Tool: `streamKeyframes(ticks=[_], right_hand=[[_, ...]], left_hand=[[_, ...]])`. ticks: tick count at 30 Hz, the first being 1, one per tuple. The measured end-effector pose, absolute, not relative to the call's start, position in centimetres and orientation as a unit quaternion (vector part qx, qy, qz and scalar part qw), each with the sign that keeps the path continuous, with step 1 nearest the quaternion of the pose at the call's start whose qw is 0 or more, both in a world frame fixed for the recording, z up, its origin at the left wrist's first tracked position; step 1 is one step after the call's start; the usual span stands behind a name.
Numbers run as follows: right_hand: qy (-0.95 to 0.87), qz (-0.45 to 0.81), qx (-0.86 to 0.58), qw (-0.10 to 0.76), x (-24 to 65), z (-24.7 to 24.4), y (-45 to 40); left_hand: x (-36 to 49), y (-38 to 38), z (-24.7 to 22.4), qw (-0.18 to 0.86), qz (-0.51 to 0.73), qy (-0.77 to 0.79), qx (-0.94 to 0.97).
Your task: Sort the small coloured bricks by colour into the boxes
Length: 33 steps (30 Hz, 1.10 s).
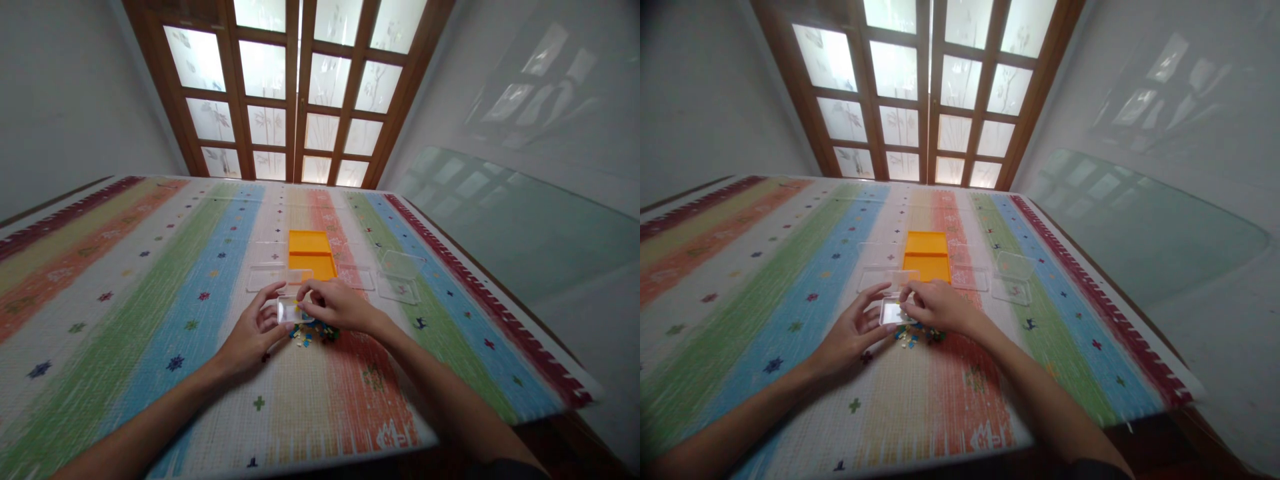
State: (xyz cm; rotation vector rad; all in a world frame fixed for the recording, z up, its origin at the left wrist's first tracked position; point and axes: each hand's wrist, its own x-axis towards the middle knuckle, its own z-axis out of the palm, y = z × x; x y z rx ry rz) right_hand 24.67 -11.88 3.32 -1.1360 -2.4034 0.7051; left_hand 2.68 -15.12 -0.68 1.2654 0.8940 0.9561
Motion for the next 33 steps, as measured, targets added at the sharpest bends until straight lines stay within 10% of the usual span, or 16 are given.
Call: streamKeyframes(ticks=[20,33], right_hand=[[-0.905,0.129,-0.397,0.081,22.6,3.7,-11.2],[-0.886,0.244,-0.347,0.190,25.7,4.4,-12.9]], left_hand=[[2.6,-15.1,-0.8,0.622,0.409,0.379,0.550],[2.5,-14.8,-0.7,0.601,0.431,0.404,0.538]])
